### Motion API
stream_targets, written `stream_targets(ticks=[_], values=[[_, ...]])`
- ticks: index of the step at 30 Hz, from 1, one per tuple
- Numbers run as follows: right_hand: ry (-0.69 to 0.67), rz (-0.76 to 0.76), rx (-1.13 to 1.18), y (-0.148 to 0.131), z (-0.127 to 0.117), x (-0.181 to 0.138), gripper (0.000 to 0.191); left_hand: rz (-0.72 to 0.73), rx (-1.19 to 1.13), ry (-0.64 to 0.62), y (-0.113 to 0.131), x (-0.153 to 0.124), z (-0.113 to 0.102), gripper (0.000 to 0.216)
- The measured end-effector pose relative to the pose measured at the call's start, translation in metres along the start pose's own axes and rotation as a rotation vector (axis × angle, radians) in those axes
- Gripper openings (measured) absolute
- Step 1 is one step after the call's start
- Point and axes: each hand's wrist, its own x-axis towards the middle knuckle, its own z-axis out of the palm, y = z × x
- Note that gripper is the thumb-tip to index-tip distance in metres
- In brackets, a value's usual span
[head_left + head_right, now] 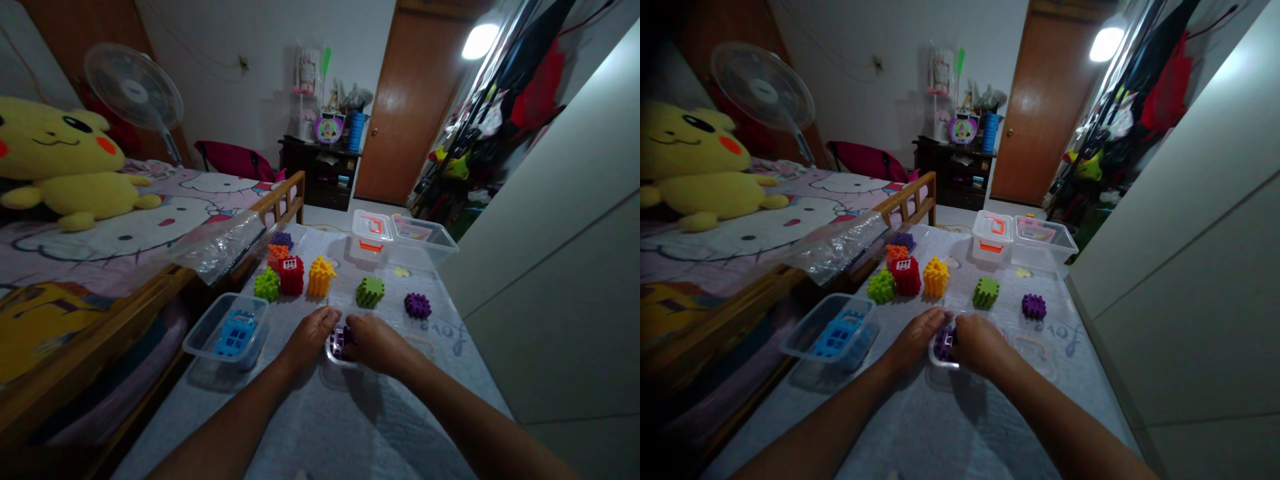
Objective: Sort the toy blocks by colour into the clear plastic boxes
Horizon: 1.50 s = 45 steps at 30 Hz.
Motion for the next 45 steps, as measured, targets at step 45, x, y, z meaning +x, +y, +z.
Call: stream_targets(ticks=[45], values=[[-0.081,-0.293,-0.059,0.033,-0.046,-0.024,0.041,-0.005,-0.009,0.018,0.004,-0.001,0.001,0.04]])
